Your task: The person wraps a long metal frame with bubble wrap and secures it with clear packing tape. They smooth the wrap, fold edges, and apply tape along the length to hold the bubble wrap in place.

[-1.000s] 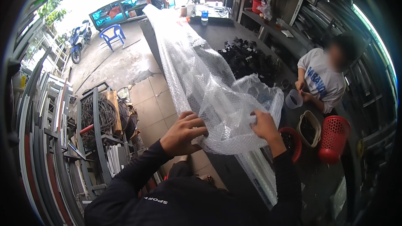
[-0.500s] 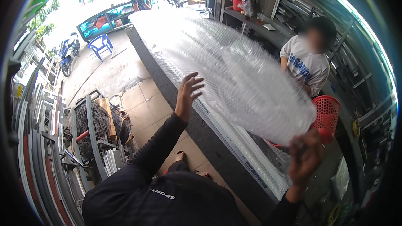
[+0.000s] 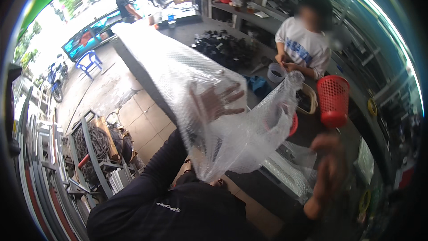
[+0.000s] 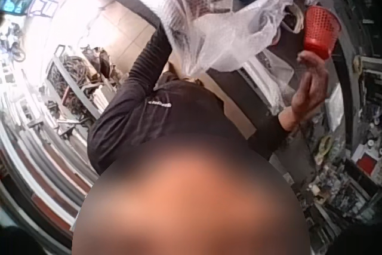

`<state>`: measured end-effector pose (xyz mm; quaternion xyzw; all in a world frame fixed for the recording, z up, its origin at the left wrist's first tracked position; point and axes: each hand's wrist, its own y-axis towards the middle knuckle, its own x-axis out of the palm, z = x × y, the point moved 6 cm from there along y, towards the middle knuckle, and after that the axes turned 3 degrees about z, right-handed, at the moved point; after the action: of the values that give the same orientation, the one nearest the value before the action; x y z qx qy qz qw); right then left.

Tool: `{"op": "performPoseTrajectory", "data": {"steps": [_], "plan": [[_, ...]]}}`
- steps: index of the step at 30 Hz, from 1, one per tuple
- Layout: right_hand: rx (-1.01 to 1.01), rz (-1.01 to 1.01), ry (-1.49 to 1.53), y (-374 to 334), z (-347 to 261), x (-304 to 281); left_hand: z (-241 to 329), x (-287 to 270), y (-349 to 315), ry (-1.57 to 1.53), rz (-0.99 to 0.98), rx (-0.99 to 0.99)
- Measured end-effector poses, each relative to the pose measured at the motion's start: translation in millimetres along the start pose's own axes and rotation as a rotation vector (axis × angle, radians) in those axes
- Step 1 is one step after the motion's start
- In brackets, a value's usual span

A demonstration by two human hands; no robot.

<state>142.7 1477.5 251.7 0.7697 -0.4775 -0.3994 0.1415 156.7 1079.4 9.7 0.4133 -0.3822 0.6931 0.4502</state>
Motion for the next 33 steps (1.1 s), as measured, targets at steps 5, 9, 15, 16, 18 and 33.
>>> {"op": "performPoseTrajectory", "data": {"steps": [5, 9, 15, 16, 18, 33], "plan": [[-0.038, -0.124, 0.066, 62.7, 74.3, 55.5, -16.1, -8.8, -21.8, 0.0, -0.005, -0.022], [0.018, -0.42, 0.261, 82.4, 98.8, 146.3, -21.6, -9.5, -36.1, -0.03, -0.066, -0.046], [0.625, -1.21, 0.209, 48.8, 126.3, 238.3, -5.5, -13.7, -36.0, 0.062, 0.003, -0.05], [0.515, -1.325, 0.283, 41.1, 118.2, 244.2, -3.1, -15.6, -33.3, 0.087, -0.002, -0.064], [0.409, -1.332, 0.289, 31.5, 111.7, 240.1, 1.1, -27.2, -31.4, 0.172, -0.015, -0.11], [0.422, -0.359, -0.919, -12.6, 60.3, -30.3, 95.8, -28.5, -146.1, 1.649, -0.013, 0.568]]}}
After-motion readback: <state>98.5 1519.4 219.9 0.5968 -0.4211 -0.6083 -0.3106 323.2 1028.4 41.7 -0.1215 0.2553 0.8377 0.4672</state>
